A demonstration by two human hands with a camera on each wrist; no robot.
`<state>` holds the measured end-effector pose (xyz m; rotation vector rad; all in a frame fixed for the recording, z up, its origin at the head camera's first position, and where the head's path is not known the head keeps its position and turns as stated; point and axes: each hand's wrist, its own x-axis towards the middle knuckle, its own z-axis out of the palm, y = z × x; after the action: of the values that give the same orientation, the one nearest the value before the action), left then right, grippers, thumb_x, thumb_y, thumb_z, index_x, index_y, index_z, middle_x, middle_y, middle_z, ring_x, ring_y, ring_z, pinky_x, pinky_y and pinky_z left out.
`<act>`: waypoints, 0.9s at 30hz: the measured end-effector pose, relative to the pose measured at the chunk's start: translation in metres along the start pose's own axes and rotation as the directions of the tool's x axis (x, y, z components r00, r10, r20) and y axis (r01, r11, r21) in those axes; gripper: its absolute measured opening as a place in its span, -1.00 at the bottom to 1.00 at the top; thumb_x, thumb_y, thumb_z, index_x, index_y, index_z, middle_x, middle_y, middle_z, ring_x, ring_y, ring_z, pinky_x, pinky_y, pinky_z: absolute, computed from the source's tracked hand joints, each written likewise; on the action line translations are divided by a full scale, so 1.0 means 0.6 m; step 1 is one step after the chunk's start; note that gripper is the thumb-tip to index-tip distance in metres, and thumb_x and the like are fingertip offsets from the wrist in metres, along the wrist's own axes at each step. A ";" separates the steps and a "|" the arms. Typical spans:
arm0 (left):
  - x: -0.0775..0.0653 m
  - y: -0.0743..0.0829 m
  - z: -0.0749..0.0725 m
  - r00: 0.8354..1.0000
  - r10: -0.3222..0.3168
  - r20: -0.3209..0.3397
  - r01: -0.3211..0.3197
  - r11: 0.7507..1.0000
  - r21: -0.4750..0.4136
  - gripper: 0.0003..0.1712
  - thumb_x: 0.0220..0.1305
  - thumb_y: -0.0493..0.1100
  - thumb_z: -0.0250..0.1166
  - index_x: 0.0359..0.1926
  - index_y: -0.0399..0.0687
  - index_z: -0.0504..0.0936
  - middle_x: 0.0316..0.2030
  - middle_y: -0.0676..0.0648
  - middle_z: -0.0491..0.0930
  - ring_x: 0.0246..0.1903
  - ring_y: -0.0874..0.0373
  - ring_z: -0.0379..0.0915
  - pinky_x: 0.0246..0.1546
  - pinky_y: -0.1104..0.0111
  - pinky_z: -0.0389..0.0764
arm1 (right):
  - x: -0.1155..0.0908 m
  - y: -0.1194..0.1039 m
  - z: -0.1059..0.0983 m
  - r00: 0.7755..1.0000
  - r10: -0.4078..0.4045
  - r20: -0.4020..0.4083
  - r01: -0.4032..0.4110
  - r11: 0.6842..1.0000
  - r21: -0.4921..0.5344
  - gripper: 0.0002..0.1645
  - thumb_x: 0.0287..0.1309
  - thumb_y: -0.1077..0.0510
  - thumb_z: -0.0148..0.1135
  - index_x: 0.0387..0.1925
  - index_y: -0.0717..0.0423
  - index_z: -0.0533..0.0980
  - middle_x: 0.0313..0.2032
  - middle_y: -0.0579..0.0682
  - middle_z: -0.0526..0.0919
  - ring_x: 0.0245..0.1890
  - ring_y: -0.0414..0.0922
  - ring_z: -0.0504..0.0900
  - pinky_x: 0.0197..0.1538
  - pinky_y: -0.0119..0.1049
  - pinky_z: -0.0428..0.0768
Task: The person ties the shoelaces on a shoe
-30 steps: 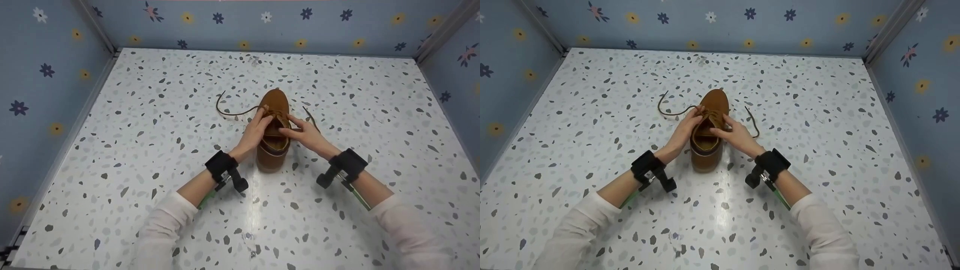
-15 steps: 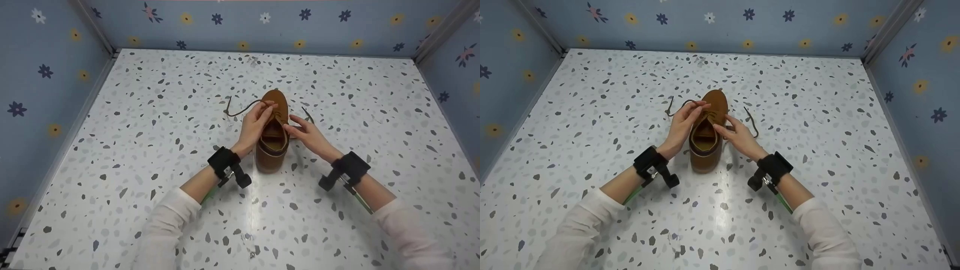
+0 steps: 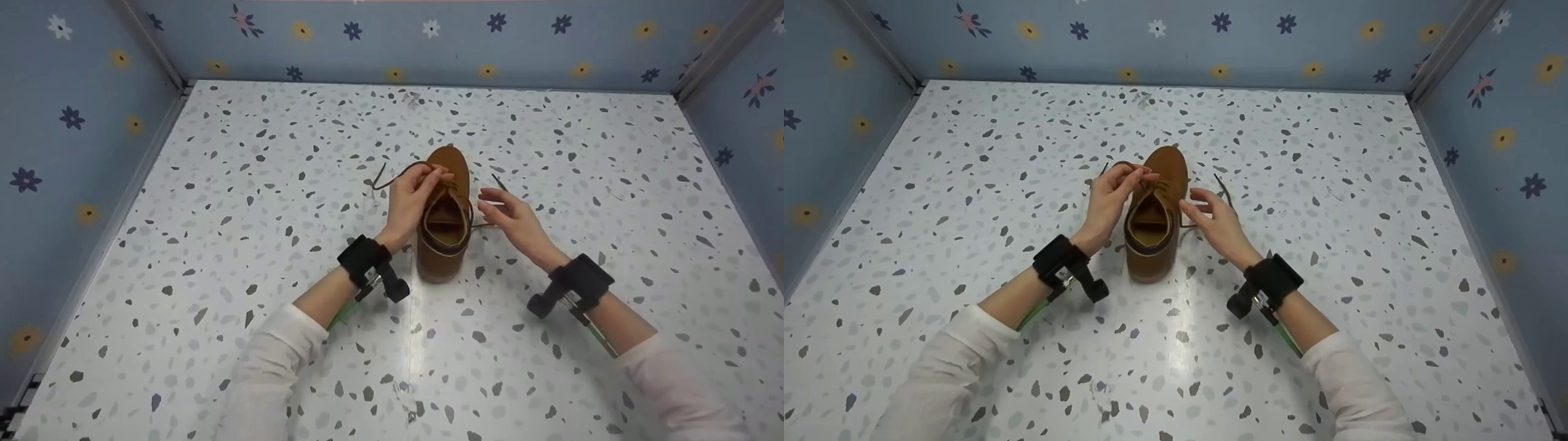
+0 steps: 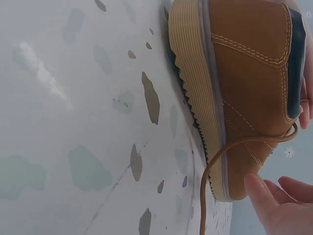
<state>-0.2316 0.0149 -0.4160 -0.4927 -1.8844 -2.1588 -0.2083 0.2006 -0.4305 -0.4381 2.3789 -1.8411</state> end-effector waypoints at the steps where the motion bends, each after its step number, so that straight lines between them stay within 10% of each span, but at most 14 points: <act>1: 0.000 0.001 0.001 1.000 -0.007 -0.001 0.007 1.000 0.008 -0.80 -0.07 -0.15 -0.04 -0.45 -0.19 0.37 -0.49 -0.02 0.44 -0.43 0.23 0.33 -0.38 0.46 0.27 | 0.001 0.010 -0.004 1.000 -0.004 -0.001 0.004 0.999 0.044 -0.56 -0.13 0.12 -0.08 -0.14 0.19 0.19 -0.20 0.10 0.25 -0.29 -0.11 0.31 -0.35 -0.31 0.31; 8: -0.001 0.011 0.002 0.999 -0.032 -0.007 0.032 0.999 0.000 -0.80 -0.08 -0.15 -0.04 -0.47 -0.21 0.37 -0.49 -0.03 0.44 -0.44 0.23 0.33 -0.38 0.47 0.27 | 0.007 0.106 -0.016 0.989 -0.126 -0.082 0.134 0.986 0.100 -0.74 -0.14 0.20 -0.06 -0.30 0.20 0.31 -0.41 0.15 0.37 -0.46 0.01 0.36 -0.55 -0.24 0.35; 12: -0.001 0.015 0.002 0.999 -0.040 -0.004 0.040 0.999 -0.009 -0.80 -0.08 -0.16 -0.03 -0.47 -0.22 0.37 -0.48 -0.03 0.44 -0.44 0.22 0.33 -0.37 0.48 0.26 | -0.006 0.102 -0.006 0.991 -0.114 -0.076 0.119 0.991 0.056 -0.79 -0.15 0.16 -0.05 -0.38 0.14 0.37 -0.50 0.10 0.41 -0.55 -0.03 0.39 -0.59 -0.26 0.36; 21: 0.002 0.006 0.002 1.000 -0.019 -0.013 0.019 1.000 0.016 -0.81 -0.08 -0.14 -0.04 -0.50 -0.21 0.37 -0.52 -0.02 0.45 -0.46 0.23 0.34 -0.38 0.47 0.27 | -0.052 -0.062 0.032 1.000 0.014 0.016 -0.015 0.998 0.065 -0.72 -0.10 0.24 -0.13 -0.38 0.42 0.32 -0.50 0.28 0.38 -0.51 0.10 0.37 -0.48 -0.18 0.33; 27: 0.004 0.001 0.001 1.000 -0.022 -0.014 0.023 1.000 0.011 -0.80 -0.07 -0.13 -0.04 -0.50 -0.20 0.37 -0.52 -0.02 0.45 -0.46 0.23 0.34 -0.39 0.48 0.27 | -0.057 -0.071 0.039 0.997 0.047 0.060 -0.050 0.997 0.056 -0.66 -0.05 0.22 -0.21 -0.28 0.43 0.28 -0.41 0.27 0.37 -0.44 0.13 0.33 -0.45 -0.15 0.31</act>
<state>-0.2331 0.0156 -0.4143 -0.4560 -1.9027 -2.1592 -0.1631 0.1790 -0.3987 -0.4186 2.2726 -1.8441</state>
